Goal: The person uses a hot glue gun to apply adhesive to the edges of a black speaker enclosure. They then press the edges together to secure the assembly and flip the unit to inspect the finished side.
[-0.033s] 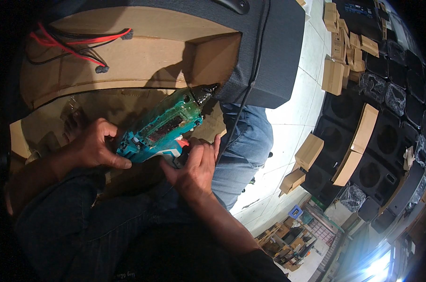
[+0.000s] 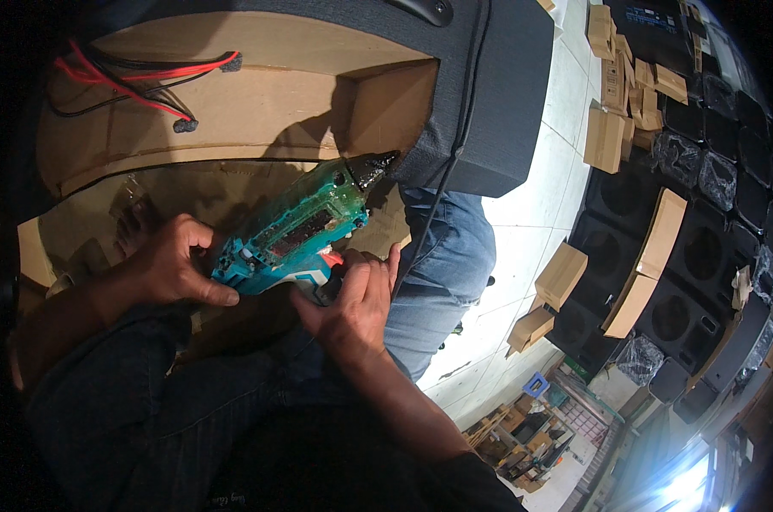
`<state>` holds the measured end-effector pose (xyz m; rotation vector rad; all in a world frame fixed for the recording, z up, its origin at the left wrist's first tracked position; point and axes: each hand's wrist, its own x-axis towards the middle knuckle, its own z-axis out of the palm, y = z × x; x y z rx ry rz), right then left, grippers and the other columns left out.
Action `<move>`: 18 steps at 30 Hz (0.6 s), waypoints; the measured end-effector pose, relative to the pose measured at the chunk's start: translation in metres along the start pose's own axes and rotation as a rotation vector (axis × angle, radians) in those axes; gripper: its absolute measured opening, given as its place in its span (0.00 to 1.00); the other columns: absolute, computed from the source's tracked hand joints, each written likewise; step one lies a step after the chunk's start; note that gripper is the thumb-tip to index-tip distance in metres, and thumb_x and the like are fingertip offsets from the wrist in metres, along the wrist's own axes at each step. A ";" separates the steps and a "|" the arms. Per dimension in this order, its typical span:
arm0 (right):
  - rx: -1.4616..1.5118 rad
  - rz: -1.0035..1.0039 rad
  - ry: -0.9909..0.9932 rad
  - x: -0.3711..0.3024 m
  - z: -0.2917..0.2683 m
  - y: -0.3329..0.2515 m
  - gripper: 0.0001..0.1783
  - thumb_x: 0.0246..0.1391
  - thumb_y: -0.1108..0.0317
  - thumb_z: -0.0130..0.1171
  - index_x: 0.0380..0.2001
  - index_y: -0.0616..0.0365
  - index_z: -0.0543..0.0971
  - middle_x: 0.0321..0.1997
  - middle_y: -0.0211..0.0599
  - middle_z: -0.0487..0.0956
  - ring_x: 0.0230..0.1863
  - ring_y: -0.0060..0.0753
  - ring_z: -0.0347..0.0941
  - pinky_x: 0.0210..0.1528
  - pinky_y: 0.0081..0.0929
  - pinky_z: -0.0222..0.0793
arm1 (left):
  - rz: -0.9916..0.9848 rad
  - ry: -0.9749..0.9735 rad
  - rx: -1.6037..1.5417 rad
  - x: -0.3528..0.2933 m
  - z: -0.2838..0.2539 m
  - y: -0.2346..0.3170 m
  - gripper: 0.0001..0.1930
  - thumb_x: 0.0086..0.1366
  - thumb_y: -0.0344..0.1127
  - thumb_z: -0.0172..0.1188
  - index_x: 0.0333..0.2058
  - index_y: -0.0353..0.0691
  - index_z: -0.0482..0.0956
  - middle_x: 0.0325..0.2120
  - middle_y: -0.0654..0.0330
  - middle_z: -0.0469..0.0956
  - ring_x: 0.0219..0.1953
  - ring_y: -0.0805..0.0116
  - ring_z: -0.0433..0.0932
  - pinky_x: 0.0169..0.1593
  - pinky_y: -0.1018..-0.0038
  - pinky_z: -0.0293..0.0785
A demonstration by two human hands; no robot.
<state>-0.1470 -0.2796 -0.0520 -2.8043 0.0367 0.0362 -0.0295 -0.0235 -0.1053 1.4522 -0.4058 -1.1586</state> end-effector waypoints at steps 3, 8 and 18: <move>-0.014 -0.020 0.011 0.004 0.000 -0.001 0.45 0.35 0.60 0.83 0.53 0.69 0.69 0.45 0.53 0.78 0.50 0.61 0.76 0.75 0.66 0.53 | 0.012 0.021 -0.045 0.001 0.001 -0.001 0.20 0.49 0.42 0.81 0.31 0.32 0.86 0.21 0.61 0.83 0.25 0.76 0.76 0.33 0.74 0.71; -0.015 -0.046 0.051 0.005 0.001 0.001 0.46 0.34 0.60 0.83 0.53 0.70 0.69 0.43 0.52 0.76 0.46 0.58 0.76 0.74 0.66 0.56 | -0.007 0.031 -0.034 0.001 -0.001 0.006 0.18 0.48 0.41 0.81 0.29 0.32 0.86 0.21 0.61 0.82 0.24 0.76 0.76 0.33 0.74 0.71; -0.028 -0.043 0.056 0.009 -0.001 0.000 0.44 0.34 0.61 0.82 0.52 0.70 0.70 0.42 0.50 0.76 0.45 0.55 0.75 0.73 0.66 0.59 | -0.077 0.042 -0.015 0.001 -0.006 0.016 0.21 0.45 0.44 0.80 0.28 0.31 0.85 0.21 0.61 0.82 0.24 0.75 0.76 0.32 0.74 0.70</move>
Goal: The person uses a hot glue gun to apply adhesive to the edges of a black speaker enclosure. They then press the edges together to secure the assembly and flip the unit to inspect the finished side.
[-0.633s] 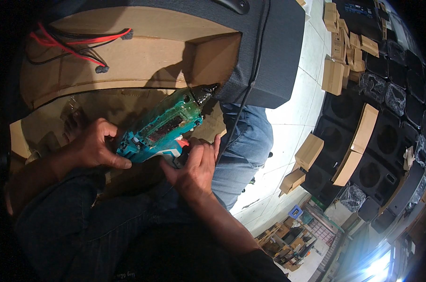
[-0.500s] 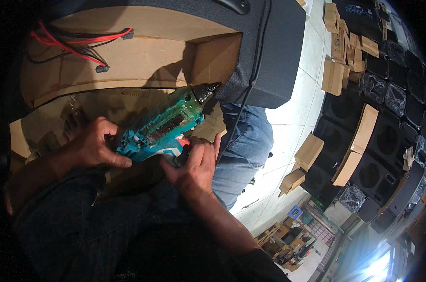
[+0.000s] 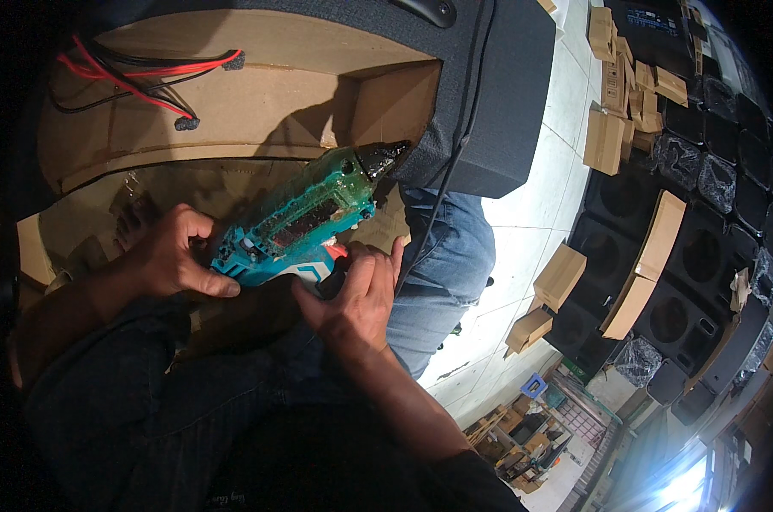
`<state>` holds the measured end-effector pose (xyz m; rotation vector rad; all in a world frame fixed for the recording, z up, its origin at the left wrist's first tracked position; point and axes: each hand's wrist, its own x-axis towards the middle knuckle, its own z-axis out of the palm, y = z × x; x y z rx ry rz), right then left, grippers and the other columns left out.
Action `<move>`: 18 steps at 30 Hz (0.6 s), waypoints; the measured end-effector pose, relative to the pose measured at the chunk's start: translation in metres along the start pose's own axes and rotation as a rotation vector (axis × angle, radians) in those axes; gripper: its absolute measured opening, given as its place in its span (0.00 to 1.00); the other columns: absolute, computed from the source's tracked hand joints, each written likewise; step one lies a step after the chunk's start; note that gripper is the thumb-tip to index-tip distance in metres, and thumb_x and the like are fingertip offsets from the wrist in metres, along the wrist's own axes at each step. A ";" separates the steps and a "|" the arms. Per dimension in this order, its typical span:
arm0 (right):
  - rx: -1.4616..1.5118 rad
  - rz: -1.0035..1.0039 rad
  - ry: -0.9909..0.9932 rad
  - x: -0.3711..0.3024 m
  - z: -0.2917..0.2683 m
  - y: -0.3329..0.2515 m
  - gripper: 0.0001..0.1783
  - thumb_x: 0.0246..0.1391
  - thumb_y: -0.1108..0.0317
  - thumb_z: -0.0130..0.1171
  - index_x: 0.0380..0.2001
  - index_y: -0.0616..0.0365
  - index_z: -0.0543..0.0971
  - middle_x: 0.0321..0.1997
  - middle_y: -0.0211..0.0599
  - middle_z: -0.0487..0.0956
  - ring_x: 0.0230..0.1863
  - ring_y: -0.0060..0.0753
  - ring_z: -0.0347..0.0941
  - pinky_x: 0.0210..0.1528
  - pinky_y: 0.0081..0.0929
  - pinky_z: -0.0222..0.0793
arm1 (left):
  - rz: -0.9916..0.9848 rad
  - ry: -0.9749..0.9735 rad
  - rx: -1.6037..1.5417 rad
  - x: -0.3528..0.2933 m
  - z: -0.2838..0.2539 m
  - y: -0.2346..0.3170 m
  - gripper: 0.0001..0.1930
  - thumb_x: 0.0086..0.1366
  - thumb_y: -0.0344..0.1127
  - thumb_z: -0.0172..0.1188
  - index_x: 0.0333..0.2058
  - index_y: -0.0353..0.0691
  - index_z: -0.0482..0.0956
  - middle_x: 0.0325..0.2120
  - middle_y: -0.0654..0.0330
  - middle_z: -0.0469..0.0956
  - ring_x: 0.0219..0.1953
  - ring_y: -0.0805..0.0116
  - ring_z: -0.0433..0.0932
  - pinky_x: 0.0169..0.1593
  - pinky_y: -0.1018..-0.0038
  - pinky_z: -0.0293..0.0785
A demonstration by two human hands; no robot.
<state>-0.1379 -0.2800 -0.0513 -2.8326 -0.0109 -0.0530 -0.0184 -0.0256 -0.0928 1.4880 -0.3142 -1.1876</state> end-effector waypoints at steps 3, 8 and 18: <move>-0.003 -0.033 0.021 0.002 0.001 0.001 0.44 0.35 0.61 0.82 0.53 0.70 0.70 0.42 0.49 0.76 0.45 0.55 0.75 0.73 0.65 0.59 | 0.002 -0.007 -0.022 0.001 0.000 -0.002 0.22 0.44 0.44 0.80 0.28 0.31 0.85 0.21 0.60 0.82 0.24 0.76 0.76 0.32 0.74 0.70; -0.008 -0.020 0.006 0.005 -0.001 -0.001 0.43 0.35 0.61 0.82 0.52 0.69 0.70 0.41 0.49 0.76 0.45 0.55 0.76 0.73 0.65 0.59 | 0.056 0.034 -0.037 0.003 0.002 -0.009 0.22 0.44 0.45 0.80 0.27 0.30 0.85 0.20 0.60 0.81 0.24 0.76 0.75 0.31 0.74 0.69; -0.012 -0.012 0.021 0.005 -0.003 -0.002 0.42 0.34 0.61 0.81 0.51 0.69 0.71 0.39 0.49 0.76 0.41 0.55 0.77 0.73 0.63 0.60 | 0.078 0.054 -0.028 0.004 0.003 -0.009 0.22 0.43 0.45 0.81 0.26 0.30 0.84 0.17 0.61 0.78 0.23 0.78 0.72 0.29 0.72 0.68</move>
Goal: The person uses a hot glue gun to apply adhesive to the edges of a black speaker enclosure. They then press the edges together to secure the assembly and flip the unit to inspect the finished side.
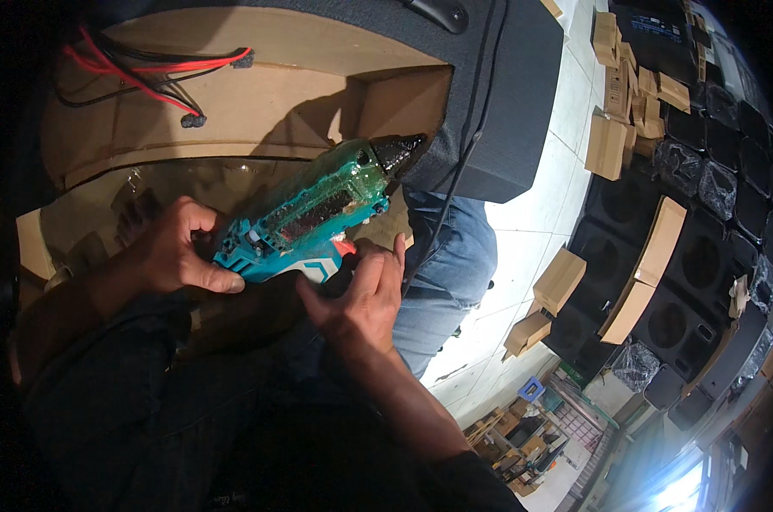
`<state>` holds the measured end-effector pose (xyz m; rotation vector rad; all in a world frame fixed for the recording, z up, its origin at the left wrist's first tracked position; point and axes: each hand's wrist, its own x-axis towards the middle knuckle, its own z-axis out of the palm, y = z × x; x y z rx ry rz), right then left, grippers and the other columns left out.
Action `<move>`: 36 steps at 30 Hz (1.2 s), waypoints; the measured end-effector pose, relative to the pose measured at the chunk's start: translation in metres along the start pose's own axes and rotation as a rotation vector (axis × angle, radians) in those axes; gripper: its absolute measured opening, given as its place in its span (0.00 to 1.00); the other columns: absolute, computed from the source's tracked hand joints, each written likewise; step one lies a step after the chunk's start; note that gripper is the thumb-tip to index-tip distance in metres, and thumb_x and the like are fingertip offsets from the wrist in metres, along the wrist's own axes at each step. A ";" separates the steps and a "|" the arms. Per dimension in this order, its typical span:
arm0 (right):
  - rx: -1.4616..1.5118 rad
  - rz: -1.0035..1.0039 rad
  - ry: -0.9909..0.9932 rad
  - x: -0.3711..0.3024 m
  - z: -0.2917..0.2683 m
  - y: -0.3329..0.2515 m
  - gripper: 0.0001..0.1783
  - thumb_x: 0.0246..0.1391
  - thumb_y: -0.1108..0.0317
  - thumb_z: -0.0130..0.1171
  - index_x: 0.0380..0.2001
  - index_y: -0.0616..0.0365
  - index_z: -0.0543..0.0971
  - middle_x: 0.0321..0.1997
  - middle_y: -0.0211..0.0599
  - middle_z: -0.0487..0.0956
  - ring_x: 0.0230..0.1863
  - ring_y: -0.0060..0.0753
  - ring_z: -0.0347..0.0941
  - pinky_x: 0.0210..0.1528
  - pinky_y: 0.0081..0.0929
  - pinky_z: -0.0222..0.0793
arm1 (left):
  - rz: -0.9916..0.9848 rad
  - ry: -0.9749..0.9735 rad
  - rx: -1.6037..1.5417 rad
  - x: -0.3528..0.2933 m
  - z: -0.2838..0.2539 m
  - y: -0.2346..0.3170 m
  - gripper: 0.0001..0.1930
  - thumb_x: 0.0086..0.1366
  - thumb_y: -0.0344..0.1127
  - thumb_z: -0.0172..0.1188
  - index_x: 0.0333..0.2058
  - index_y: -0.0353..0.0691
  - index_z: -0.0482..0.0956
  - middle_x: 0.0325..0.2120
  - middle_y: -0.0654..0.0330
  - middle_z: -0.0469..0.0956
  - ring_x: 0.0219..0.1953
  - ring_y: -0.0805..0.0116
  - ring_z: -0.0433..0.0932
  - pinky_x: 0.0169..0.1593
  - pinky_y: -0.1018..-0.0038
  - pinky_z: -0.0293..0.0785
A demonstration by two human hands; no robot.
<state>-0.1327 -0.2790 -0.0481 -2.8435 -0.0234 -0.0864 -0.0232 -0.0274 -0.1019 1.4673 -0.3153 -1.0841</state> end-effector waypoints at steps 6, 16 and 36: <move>-0.038 0.008 0.008 0.007 -0.002 -0.003 0.41 0.35 0.62 0.81 0.50 0.69 0.72 0.36 0.46 0.75 0.36 0.49 0.76 0.45 0.42 0.78 | -0.021 0.043 0.013 -0.001 -0.002 0.006 0.22 0.43 0.45 0.82 0.26 0.31 0.85 0.18 0.60 0.79 0.23 0.77 0.74 0.30 0.73 0.68; 0.012 0.045 -0.031 0.019 -0.009 -0.011 0.38 0.35 0.66 0.82 0.47 0.70 0.72 0.39 0.52 0.74 0.39 0.55 0.75 0.40 0.44 0.76 | -0.051 0.061 -0.062 0.000 -0.004 0.010 0.20 0.45 0.43 0.82 0.26 0.31 0.84 0.20 0.62 0.80 0.24 0.77 0.75 0.30 0.74 0.68; 0.032 0.106 -0.079 0.048 -0.020 -0.009 0.39 0.41 0.60 0.80 0.52 0.67 0.72 0.42 0.52 0.79 0.42 0.56 0.79 0.46 0.45 0.78 | -0.060 0.097 -0.315 0.007 -0.004 0.025 0.14 0.53 0.35 0.79 0.34 0.33 0.86 0.24 0.68 0.80 0.27 0.84 0.74 0.33 0.80 0.69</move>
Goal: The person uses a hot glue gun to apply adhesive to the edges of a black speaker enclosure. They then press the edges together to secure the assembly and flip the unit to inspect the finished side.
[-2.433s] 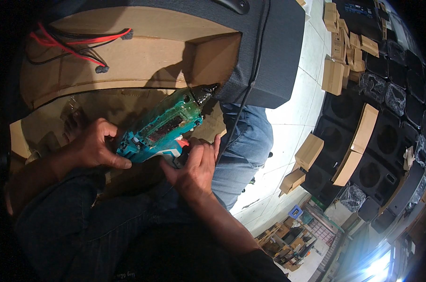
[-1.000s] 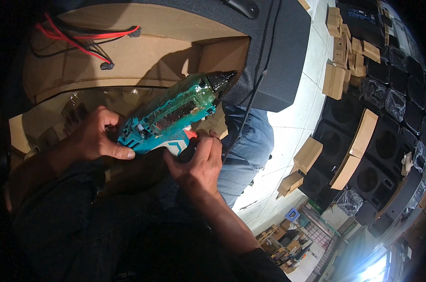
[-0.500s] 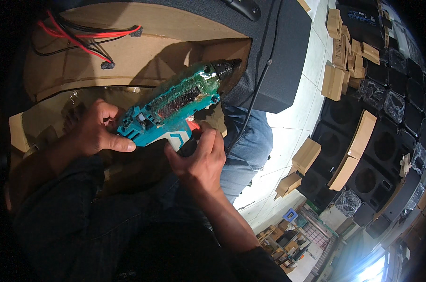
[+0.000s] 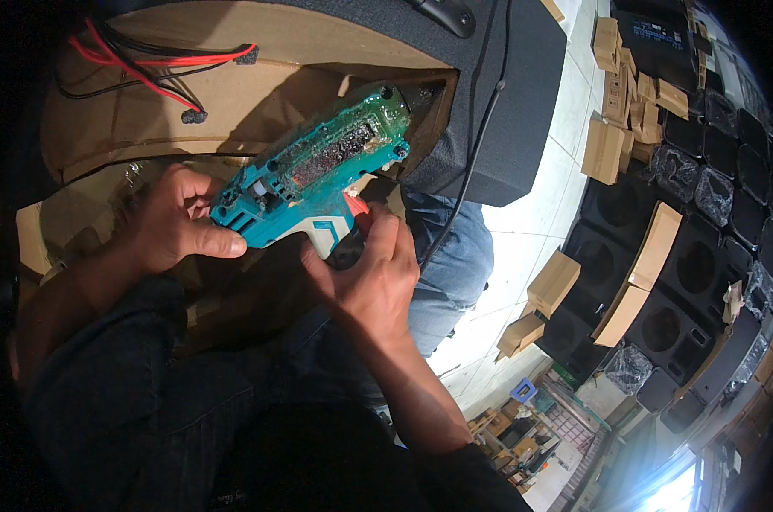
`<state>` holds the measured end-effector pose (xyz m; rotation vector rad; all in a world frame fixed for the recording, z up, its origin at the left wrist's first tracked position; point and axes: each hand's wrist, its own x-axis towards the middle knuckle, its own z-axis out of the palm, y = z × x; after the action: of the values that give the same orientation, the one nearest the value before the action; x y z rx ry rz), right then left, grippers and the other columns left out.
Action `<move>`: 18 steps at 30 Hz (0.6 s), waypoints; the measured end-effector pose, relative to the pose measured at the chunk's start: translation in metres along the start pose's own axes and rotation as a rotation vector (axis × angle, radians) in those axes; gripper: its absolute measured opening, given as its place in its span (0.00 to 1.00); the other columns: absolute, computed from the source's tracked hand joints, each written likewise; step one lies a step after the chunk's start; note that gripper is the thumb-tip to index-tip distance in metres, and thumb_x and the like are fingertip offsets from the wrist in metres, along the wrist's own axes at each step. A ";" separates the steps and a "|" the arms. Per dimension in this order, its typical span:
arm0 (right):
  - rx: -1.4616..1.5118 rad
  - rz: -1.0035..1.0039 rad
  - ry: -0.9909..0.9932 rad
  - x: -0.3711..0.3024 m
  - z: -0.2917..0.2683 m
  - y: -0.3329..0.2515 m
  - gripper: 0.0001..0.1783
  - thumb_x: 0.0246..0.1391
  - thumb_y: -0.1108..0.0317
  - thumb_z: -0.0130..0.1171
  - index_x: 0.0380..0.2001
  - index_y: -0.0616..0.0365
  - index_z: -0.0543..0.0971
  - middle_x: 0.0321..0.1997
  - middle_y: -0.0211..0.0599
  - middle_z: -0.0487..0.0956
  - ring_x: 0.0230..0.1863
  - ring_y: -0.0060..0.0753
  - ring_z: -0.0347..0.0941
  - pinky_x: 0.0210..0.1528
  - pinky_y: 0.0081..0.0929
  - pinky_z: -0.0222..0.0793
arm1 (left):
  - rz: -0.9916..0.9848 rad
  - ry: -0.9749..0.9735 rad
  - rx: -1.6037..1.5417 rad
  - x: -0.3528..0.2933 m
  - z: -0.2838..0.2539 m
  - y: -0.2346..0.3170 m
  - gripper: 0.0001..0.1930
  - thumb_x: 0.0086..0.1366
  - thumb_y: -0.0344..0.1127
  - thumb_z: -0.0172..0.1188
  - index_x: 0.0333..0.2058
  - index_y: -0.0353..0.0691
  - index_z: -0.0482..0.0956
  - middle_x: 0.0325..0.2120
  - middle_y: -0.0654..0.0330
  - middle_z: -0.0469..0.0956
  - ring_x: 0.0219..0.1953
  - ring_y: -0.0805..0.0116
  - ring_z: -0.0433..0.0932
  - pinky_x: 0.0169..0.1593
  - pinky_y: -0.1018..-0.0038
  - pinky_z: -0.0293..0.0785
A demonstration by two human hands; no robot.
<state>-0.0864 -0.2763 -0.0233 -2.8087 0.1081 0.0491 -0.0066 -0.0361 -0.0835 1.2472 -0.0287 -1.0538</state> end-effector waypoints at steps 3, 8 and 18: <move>-0.032 -0.002 -0.009 0.004 -0.003 -0.002 0.38 0.40 0.60 0.80 0.51 0.67 0.73 0.41 0.52 0.79 0.41 0.55 0.80 0.45 0.45 0.78 | 0.015 0.002 -0.035 0.000 0.000 0.001 0.13 0.54 0.34 0.78 0.34 0.34 0.86 0.25 0.67 0.81 0.28 0.83 0.75 0.34 0.80 0.70; -0.036 -0.013 0.032 0.008 0.000 0.006 0.42 0.36 0.52 0.81 0.52 0.64 0.76 0.39 0.46 0.81 0.39 0.47 0.82 0.45 0.40 0.78 | 0.027 0.010 -0.024 0.002 0.000 -0.002 0.14 0.52 0.33 0.78 0.35 0.33 0.86 0.26 0.66 0.82 0.28 0.82 0.76 0.35 0.79 0.72; 0.014 0.021 -0.069 -0.006 -0.006 -0.003 0.46 0.38 0.53 0.79 0.58 0.64 0.72 0.45 0.49 0.79 0.46 0.47 0.80 0.49 0.41 0.77 | 0.014 -0.040 -0.025 -0.010 -0.005 -0.005 0.16 0.49 0.39 0.80 0.32 0.35 0.87 0.23 0.66 0.82 0.26 0.80 0.77 0.33 0.78 0.72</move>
<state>-0.0915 -0.2745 -0.0167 -2.7884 0.1213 0.1494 -0.0125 -0.0253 -0.0839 1.2015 -0.0545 -1.0641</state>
